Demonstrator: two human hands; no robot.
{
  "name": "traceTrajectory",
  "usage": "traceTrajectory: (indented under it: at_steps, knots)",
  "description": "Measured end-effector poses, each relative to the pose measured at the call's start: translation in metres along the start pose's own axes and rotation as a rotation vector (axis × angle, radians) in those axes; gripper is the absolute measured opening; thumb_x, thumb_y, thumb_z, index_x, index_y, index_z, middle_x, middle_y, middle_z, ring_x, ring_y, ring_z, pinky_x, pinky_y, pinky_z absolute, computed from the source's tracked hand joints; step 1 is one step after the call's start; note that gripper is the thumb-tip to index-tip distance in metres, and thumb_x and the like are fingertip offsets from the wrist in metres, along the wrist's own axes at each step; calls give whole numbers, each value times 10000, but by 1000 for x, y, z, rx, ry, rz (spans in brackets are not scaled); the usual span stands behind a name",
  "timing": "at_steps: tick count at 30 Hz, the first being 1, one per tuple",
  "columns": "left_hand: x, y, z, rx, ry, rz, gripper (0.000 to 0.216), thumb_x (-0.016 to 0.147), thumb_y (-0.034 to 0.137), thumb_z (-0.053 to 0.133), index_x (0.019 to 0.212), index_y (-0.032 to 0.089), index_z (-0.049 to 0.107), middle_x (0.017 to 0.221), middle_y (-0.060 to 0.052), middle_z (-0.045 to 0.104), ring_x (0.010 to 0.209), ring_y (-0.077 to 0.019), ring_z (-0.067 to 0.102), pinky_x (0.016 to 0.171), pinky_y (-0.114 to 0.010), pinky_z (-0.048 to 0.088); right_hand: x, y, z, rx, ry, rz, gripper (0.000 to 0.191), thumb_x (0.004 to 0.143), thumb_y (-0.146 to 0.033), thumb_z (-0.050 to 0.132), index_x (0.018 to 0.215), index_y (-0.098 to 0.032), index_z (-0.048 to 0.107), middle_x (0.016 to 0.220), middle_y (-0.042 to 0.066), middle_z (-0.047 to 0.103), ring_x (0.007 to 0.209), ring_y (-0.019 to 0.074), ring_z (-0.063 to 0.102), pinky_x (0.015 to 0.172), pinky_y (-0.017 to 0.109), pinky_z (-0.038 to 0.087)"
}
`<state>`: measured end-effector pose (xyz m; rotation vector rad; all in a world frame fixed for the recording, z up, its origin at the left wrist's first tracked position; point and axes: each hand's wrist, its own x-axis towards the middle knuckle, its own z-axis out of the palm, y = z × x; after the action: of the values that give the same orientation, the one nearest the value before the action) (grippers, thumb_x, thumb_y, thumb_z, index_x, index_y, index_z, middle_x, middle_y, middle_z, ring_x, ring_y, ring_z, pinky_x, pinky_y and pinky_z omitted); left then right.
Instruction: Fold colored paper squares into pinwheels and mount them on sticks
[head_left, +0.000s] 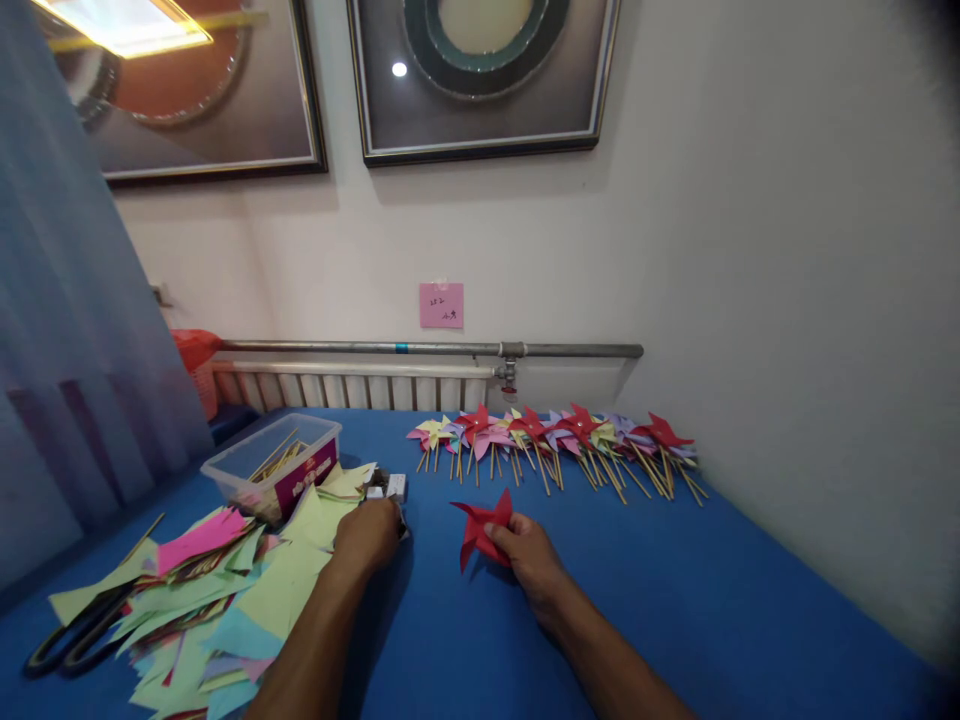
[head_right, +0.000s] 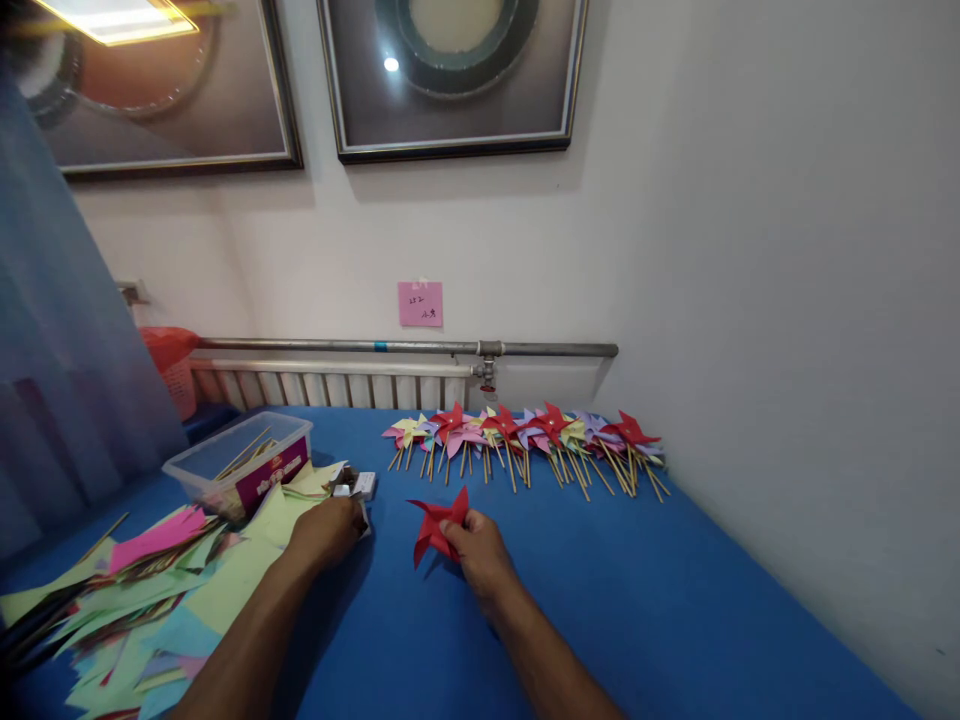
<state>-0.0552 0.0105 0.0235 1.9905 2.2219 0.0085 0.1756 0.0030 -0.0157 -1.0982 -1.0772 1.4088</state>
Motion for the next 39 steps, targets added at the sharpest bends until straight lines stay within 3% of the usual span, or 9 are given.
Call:
traceTrajectory:
  at_steps: [13, 20, 28, 34, 39]
  knots:
    - [-4, 2, 1, 45, 21, 12, 357, 877, 139, 449, 1080, 145, 744, 1099, -220, 744, 1043, -345, 716, 851, -425, 545, 2, 1, 1, -15, 10, 1, 222, 648, -335, 730, 787, -168, 684, 630, -20, 655, 551, 114, 531, 568, 255, 382]
    - [-5, 5, 0, -4, 33, -2, 286, 886, 175, 504, 1052, 136, 733, 1102, -226, 738, 1052, -301, 703, 915, -377, 496, -1, 0, 2, -11, 25, 10, 206, 660, -326, 742, 786, -173, 686, 642, -11, 668, 562, 121, 543, 570, 256, 391]
    - [-8, 9, -7, -28, 125, -28, 336, 904, 191, 458, 1157, 153, 677, 1092, -210, 735, 1021, -326, 709, 827, -373, 494, 0, -2, 2, 4, 11, 12, 199, 654, -320, 746, 771, -169, 692, 657, -3, 681, 562, 120, 549, 566, 251, 395]
    - [-10, 10, -9, -38, 156, -4, 308, 897, 211, 465, 1108, 142, 678, 1066, -216, 735, 1035, -349, 697, 793, -382, 486, -1, -3, 2, 9, 27, 15, 164, 664, -293, 752, 750, -167, 693, 636, -1, 684, 561, 124, 563, 570, 249, 414]
    - [-9, 9, -11, -94, 176, -14, 246, 901, 194, 467, 1017, 169, 682, 1033, -166, 745, 995, -300, 697, 749, -330, 446, 0, -2, 1, 19, 23, 20, 159, 686, -276, 744, 785, -158, 705, 658, 6, 704, 570, 125, 586, 574, 244, 432]
